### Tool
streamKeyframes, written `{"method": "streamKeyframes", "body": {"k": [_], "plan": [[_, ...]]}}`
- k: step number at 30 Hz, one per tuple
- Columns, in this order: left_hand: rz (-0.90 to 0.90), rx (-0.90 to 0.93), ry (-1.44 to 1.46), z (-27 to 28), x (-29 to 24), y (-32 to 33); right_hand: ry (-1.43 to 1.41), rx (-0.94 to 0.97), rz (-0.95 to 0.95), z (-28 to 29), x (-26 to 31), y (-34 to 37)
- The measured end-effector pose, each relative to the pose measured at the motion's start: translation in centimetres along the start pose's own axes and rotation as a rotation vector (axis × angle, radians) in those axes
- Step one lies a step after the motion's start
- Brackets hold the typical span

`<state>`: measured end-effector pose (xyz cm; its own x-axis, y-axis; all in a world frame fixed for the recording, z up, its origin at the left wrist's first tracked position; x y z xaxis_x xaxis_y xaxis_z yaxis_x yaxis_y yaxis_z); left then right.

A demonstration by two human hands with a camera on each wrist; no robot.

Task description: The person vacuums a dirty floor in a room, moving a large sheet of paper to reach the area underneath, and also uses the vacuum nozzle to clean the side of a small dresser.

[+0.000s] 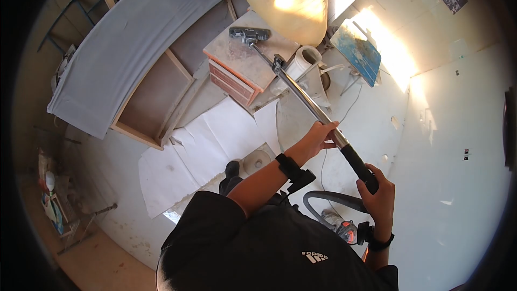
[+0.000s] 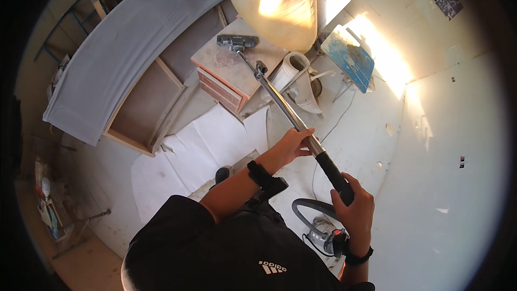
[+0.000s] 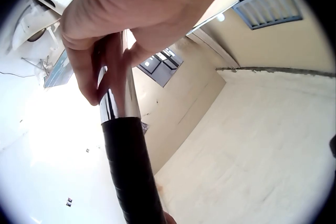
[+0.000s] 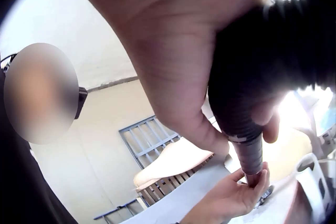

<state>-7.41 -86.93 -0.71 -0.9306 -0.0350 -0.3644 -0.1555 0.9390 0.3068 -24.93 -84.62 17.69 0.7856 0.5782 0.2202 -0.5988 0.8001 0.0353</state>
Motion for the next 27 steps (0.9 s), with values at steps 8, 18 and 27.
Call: {"method": "streamKeyframes", "body": {"k": [8,18,27], "plan": [[-0.227,0.091,0.19,1.3,-4.2,1.7,-0.41,0.228,0.114,-0.6,4.5,-1.2],[-0.278,0.104,0.238,2.5,-6.0,2.6,-0.335,0.245,0.169,-1.7,6.8,-1.7],[-0.272,0.073,0.225,2.8,-5.5,2.4,-0.34,0.222,0.153,-2.2,6.3,-1.3]]}}
Point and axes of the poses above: each hand's wrist, its own y-axis away from the middle knuckle, its own z-axis out of the back of the hand, x = y × z, the point moved 3 cm from there along -y, towards the middle knuckle, and after that the axes turned 9 degrees about y, right-handed, at the moved point
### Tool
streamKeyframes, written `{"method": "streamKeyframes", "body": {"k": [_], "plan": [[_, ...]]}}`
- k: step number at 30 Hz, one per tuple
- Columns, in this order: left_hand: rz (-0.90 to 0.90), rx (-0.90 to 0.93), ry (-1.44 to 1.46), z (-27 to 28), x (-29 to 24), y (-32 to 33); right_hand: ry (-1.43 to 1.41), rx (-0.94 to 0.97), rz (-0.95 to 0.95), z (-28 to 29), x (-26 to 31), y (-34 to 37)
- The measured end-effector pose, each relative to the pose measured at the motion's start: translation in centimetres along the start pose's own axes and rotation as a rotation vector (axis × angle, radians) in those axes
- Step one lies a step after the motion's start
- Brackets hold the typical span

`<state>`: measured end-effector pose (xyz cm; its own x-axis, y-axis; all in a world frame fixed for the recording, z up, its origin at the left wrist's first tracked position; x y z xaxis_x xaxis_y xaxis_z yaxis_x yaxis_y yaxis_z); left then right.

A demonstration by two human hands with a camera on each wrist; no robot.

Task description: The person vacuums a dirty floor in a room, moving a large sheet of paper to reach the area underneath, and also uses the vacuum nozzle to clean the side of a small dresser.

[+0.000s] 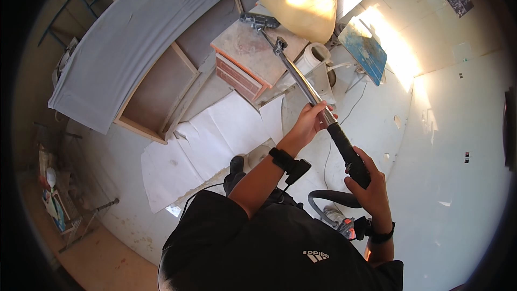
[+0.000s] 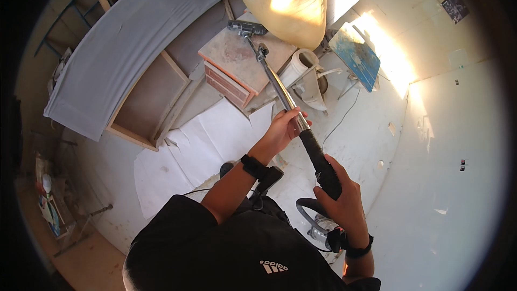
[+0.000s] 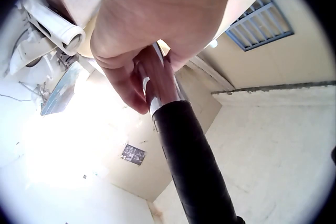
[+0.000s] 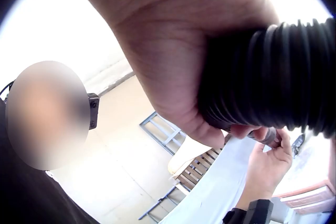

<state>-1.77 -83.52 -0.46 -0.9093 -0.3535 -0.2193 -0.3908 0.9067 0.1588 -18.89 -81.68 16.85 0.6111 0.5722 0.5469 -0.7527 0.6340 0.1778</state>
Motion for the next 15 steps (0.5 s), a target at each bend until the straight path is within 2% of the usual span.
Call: {"method": "streamKeyframes", "body": {"k": [6,15], "plan": [[0.041,0.034,-0.021,-0.3,1.4,0.1,-0.049,-0.082,0.035,1.0,-1.5,0.8],[0.119,0.048,-0.043,-2.5,7.8,1.6,-0.079,-0.113,-0.006,4.9,-6.8,5.0]]}}
Point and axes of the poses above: each hand's wrist, its own y-axis away from the middle knuckle, its own z-axis out of the back of the hand, x = y × z, the point moved 3 cm from there along -y, towards the middle knuckle, and after that the axes turned 9 degrees about y, right-handed, at the moved point
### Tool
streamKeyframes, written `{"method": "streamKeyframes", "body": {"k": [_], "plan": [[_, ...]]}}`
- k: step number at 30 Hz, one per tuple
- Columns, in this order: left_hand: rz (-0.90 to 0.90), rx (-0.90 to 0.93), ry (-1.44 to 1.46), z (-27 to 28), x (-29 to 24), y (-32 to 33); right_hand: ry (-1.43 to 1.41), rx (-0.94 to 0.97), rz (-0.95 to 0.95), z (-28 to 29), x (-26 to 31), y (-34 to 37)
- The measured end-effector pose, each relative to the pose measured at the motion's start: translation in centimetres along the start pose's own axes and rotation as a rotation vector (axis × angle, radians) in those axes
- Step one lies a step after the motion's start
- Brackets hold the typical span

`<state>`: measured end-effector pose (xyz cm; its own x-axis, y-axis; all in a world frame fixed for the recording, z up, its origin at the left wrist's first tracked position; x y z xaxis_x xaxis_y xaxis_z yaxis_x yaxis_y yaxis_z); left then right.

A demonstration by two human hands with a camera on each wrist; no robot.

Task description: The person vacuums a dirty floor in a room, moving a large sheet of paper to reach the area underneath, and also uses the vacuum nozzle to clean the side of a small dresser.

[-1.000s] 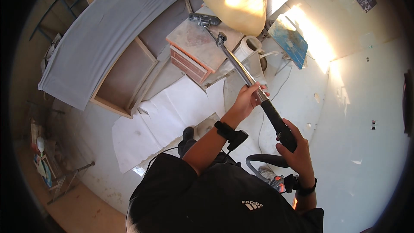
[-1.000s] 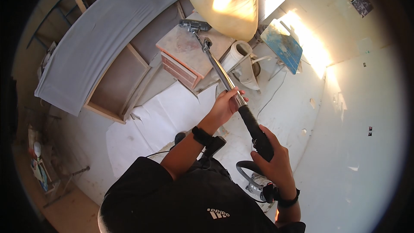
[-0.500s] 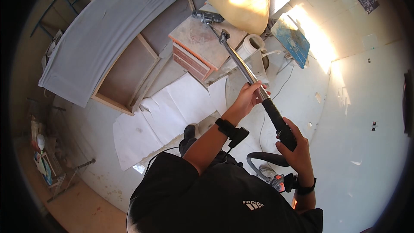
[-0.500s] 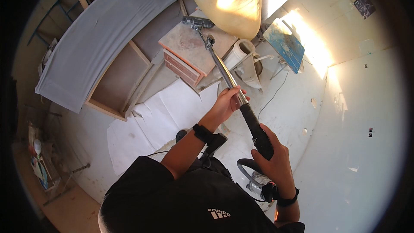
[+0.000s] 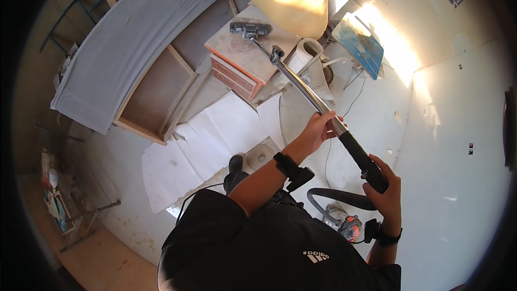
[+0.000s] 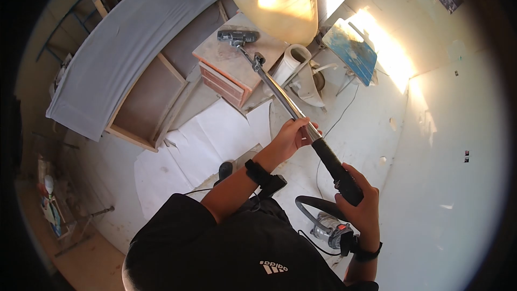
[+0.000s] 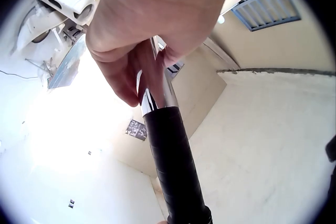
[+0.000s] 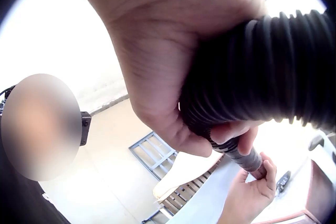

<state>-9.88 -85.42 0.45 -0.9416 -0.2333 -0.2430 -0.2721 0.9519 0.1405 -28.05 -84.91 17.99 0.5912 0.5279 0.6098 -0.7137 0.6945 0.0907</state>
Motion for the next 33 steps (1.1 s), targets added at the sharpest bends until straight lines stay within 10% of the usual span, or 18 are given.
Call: {"method": "streamKeyframes", "body": {"k": [18,33], "plan": [[-0.091,-0.107,-0.156,-4.8,5.5,3.0,-0.148,0.224,0.327,7.5,-3.0,3.1],[-0.296,0.129,0.105,-2.7,-14.4,2.5,-0.447,0.156,-0.011,-3.8,16.9,-4.4]]}}
Point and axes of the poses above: each hand's wrist, its own y-axis away from the middle knuckle, its own z-axis out of the back of the hand, x = y × z, the point moved 3 cm from there along -y, towards the middle knuckle, and after that the axes turned 9 degrees about y, right-handed, at the moved point
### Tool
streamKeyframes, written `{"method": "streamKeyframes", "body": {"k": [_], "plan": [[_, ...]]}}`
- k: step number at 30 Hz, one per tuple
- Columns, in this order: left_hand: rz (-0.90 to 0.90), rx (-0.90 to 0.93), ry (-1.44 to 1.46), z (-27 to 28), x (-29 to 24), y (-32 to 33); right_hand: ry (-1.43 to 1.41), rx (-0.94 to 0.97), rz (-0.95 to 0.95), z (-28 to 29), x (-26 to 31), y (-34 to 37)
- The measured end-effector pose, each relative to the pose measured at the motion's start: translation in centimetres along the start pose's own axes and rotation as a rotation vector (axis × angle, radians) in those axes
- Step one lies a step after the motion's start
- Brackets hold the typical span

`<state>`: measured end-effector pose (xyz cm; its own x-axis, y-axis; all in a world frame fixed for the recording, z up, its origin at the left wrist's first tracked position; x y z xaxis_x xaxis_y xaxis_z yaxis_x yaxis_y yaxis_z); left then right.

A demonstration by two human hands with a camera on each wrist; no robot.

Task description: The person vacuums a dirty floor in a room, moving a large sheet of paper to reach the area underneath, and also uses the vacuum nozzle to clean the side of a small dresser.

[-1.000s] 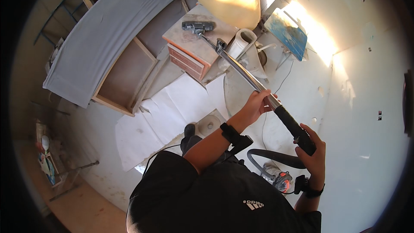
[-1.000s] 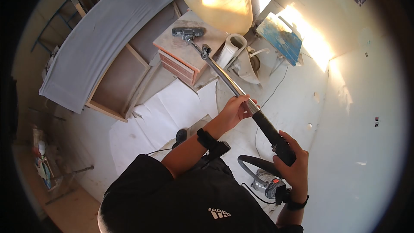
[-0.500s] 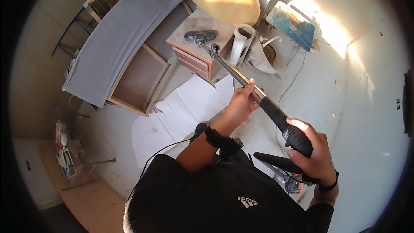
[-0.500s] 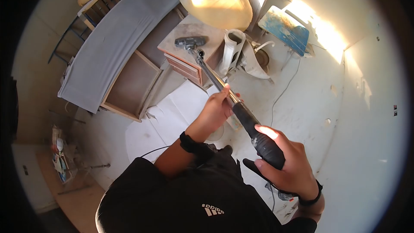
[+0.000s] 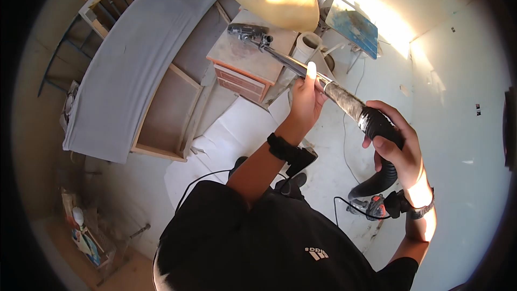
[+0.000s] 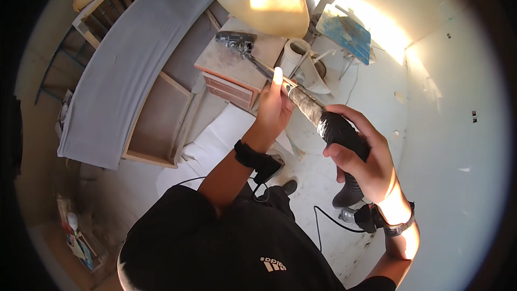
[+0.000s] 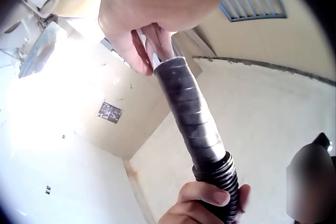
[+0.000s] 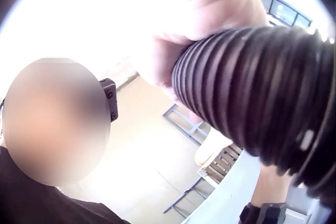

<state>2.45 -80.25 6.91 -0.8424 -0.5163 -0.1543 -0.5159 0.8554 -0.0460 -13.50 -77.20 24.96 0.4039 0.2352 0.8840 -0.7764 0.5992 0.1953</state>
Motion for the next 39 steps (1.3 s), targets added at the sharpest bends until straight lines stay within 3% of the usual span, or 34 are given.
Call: {"method": "streamKeyframes", "body": {"k": [5,8,13,17,21,22,27,30,39], "plan": [[0.019,-0.092,-0.02,1.5,-3.7,-1.8,-0.105,-0.022,-0.155,-4.9,1.2,-2.0],[0.038,-0.28,-0.223,2.1,-6.4,-1.9,-0.144,0.0,-0.178,-7.3,1.3,-2.7],[0.034,-0.283,-0.268,3.4,-9.7,-3.3,-0.24,0.002,-0.25,-10.6,2.0,-4.1],[0.071,-0.267,-0.301,4.3,-10.7,-4.0,-0.237,0.039,-0.194,-11.9,2.1,-5.8],[0.19,-0.307,-0.452,4.8,-11.3,-4.4,-0.252,0.055,-0.209,-11.3,1.6,-5.7],[0.265,-0.334,-0.581,4.8,-10.7,-4.3,-0.195,0.051,-0.253,-10.9,1.5,-5.1],[0.313,-0.261,-0.866,4.6,-9.4,-2.1,-0.123,0.032,-0.242,-10.0,0.2,-2.6],[0.362,-0.142,-1.073,3.7,-7.7,0.6,-0.067,0.04,-0.205,-8.7,-1.1,0.4],[0.427,-0.112,-0.956,0.2,-1.4,12.9,-0.028,-0.196,-0.065,-7.5,-4.7,13.9]]}}
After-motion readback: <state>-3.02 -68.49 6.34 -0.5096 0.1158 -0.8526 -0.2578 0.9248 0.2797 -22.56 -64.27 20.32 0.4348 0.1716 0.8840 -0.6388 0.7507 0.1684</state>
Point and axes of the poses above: each hand's wrist, its own y-axis away from the middle knuckle, its own z-axis out of the back of the hand, x = y × z, the point moved 3 cm from there along -y, towards the middle knuckle, and after that the axes turned 9 degrees about y, right-handed, at the moved point
